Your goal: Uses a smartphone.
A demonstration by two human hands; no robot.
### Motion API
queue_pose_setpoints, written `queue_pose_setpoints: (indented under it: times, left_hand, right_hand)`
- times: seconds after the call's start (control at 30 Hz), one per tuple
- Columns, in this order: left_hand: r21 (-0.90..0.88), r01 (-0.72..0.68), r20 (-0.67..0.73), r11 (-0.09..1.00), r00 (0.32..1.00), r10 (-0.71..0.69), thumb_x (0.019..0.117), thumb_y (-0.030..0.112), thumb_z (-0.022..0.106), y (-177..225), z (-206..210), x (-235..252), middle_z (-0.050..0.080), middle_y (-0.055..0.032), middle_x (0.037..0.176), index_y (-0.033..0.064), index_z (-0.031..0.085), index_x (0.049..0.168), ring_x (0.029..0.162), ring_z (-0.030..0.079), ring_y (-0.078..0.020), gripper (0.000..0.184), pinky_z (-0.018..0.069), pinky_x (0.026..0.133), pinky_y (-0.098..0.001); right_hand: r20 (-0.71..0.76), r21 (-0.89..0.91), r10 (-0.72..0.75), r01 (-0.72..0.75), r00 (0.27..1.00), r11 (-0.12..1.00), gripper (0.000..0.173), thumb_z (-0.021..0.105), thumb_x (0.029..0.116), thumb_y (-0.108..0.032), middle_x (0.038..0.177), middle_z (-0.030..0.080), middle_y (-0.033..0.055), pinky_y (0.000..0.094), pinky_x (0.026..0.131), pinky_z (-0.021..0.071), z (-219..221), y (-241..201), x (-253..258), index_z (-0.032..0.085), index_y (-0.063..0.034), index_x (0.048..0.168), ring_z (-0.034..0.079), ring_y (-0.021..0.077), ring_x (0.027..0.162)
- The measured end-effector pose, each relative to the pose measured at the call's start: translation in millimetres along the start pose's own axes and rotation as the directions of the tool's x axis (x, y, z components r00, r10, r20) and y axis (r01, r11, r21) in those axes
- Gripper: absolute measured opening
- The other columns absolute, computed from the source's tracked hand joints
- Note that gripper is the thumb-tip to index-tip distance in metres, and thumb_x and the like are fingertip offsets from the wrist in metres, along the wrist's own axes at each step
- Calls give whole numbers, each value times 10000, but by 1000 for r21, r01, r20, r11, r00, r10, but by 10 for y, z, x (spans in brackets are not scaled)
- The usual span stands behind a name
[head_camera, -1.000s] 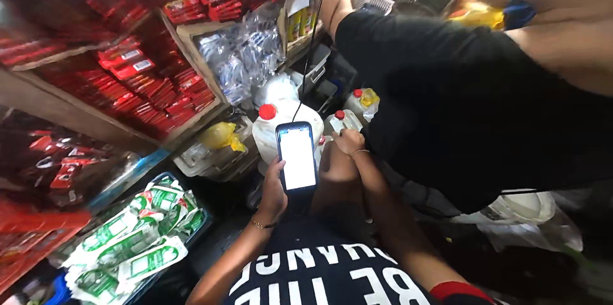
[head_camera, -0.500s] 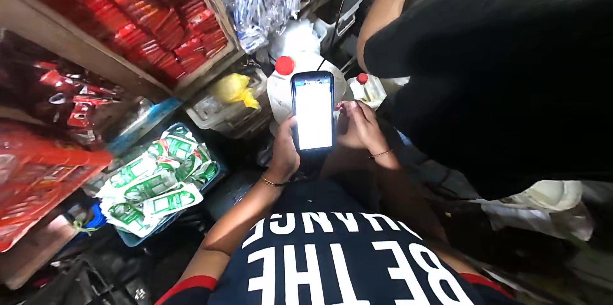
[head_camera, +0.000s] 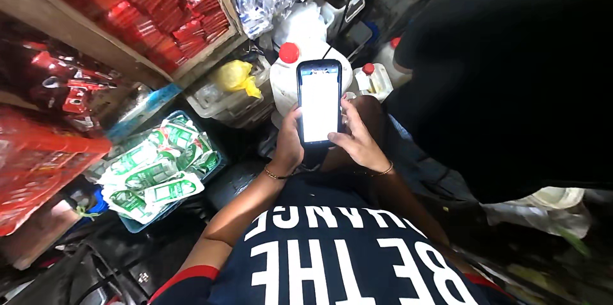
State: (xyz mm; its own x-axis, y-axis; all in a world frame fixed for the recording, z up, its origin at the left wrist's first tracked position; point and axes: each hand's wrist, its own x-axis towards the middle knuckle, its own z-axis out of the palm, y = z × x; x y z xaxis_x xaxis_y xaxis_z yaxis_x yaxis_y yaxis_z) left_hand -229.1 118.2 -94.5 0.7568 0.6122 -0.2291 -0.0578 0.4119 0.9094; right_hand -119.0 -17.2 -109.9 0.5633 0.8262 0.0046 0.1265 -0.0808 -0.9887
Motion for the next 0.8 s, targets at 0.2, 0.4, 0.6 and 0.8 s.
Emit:
queue_pose_setpoints:
  times: [0.2, 0.4, 0.6, 0.8]
  left_hand:
    - [-9, -19, 22, 1000, 1000, 19, 1106, 301, 269, -11, 7, 14, 649, -10, 1240, 146, 545, 1410, 1082, 632, -78, 439, 536, 939, -316]
    - [-2, -23, 24, 1000, 999, 23, 1105, 297, 278, -23, 16, 0, 627, -22, 1287, 133, 519, 1436, 1121, 618, -85, 441, 523, 970, -320]
    - [-7, -36, 35, 999, 999, 36, 1105, 307, 253, -33, 18, -10, 641, -13, 1257, 146, 526, 1424, 1102, 628, -80, 450, 533, 955, -320]
    - [0, -41, 40, 999, 998, 41, 1105, 309, 247, -41, 18, -18, 636, -15, 1279, 151, 533, 1426, 1120, 622, -90, 458, 527, 966, -335]
  right_hand:
    - [-42, -46, -10, 8, 999, 999, 1018, 787, 796, -196, 1388, 549, 128, 375, 876, 592, 102, 25, 17, 168, -165, 1604, 639, 165, 1135]
    - [-76, -56, -20, 15, 997, 998, 976, 733, 817, -150, 1402, 518, 156, 376, 770, 605, 137, 41, 15, 161, -142, 1608, 656, 185, 1055]
    - [-73, -78, -53, 47, 996, 996, 916, 675, 855, -186, 1396, 527, 141, 348, 699, 602, 139, 49, 5, 159, -131, 1610, 663, 158, 991]
    - [-80, -110, -31, 22, 996, 994, 977, 727, 811, -210, 1349, 579, 133, 401, 838, 596, 151, 39, -14, 162, -144, 1604, 657, 170, 1096]
